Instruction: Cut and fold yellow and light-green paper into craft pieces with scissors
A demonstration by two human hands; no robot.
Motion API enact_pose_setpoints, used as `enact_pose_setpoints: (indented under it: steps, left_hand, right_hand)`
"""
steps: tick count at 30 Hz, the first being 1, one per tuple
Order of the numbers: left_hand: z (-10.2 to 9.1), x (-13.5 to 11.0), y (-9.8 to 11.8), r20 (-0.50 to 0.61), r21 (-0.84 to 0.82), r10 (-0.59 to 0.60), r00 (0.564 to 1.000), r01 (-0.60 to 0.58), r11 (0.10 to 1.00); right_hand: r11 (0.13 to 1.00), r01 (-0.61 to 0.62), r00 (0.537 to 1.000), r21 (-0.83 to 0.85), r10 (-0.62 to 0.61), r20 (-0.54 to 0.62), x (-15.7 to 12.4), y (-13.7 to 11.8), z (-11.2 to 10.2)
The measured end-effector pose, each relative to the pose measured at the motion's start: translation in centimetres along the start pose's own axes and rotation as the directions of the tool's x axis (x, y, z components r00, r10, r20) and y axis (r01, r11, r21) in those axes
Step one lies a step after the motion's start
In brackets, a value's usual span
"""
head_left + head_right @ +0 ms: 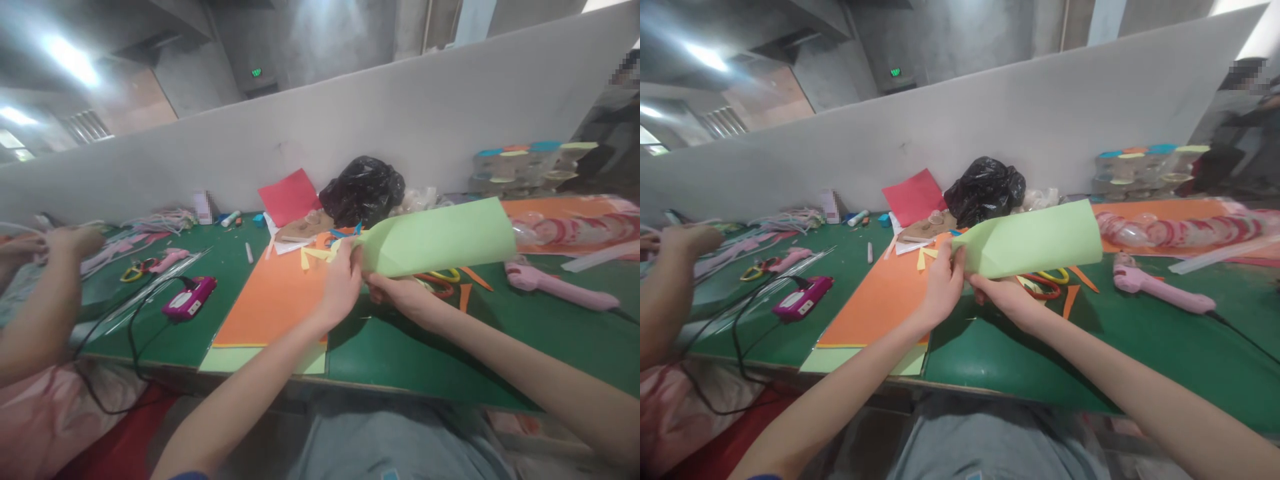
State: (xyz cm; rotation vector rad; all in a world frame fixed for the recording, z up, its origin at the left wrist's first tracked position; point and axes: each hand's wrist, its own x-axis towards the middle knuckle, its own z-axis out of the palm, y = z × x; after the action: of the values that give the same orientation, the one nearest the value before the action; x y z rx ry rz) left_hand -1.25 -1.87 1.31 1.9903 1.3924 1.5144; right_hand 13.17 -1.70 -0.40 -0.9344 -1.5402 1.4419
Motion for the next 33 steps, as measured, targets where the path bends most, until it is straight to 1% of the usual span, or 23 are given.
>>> enact_pose_setpoints:
  steps: [6,14,19,21,25,27,29,30,32,33]
  left_hand:
    - [-0.3,0.2,0.0,-0.016,0.011,0.008,1.0,-0.008,1.0]
    - [-0.4,0.4,-0.1,0.024,0.029,0.071,0.997,-0.072,0.997]
    - [-0.6,0.8,-0.2,-0.004,0.043,0.075,0.997,-0.075,0.996]
    - [-0.6,1.0,-0.2,-0.012,0.051,0.079,0.997,-0.079,0.996]
    - [-0.9,1.3,-0.5,-0.064,0.12,0.053,0.997,-0.045,0.992]
    - [-1.0,1.4,-0.6,-0.092,0.129,0.037,0.995,-0.025,0.991]
    - [-1.0,1.4,-0.7,-0.098,0.086,0.014,0.995,-0.005,0.996]
    - [-1.0,1.4,-0.7,-0.086,0.033,-0.012,0.996,0.015,0.999]
    - [-1.0,1.5,-0.5,-0.035,-0.136,-0.102,0.994,0.096,0.986]
    - [-0.9,1.5,-0.5,0.005,-0.233,-0.158,0.987,0.155,0.96]
  right_hand:
    - [0.99,0.002,1.0,-0.14,-0.001,0.009,-0.2,-0.3,-0.2]
    - [0.986,-0.02,1.0,-0.164,0.016,-0.022,-0.2,-0.4,-0.1]
    - [0.98,-0.065,0.996,-0.186,0.052,-0.073,0.0,-0.6,-0.5]
    - [0.978,-0.057,0.996,-0.199,0.043,-0.076,0.1,-0.6,-0.7]
    - [0.994,0.028,0.997,-0.103,-0.035,-0.065,0.4,-0.7,-0.9]
    - [0.997,0.051,0.996,-0.053,-0.054,-0.067,0.6,-0.8,-0.9]
    - [0.998,0.045,0.996,-0.032,-0.047,-0.074,0.8,-0.8,-1.0]
    - [0.999,0.032,0.995,-0.029,-0.034,-0.089,0.9,-0.7,-1.2]
    - [0.999,0.004,0.994,-0.035,-0.008,-0.112,1.1,-0.6,-1.5]
    - [0.999,-0.002,0.993,-0.036,-0.002,-0.12,1.3,-0.6,-1.8]
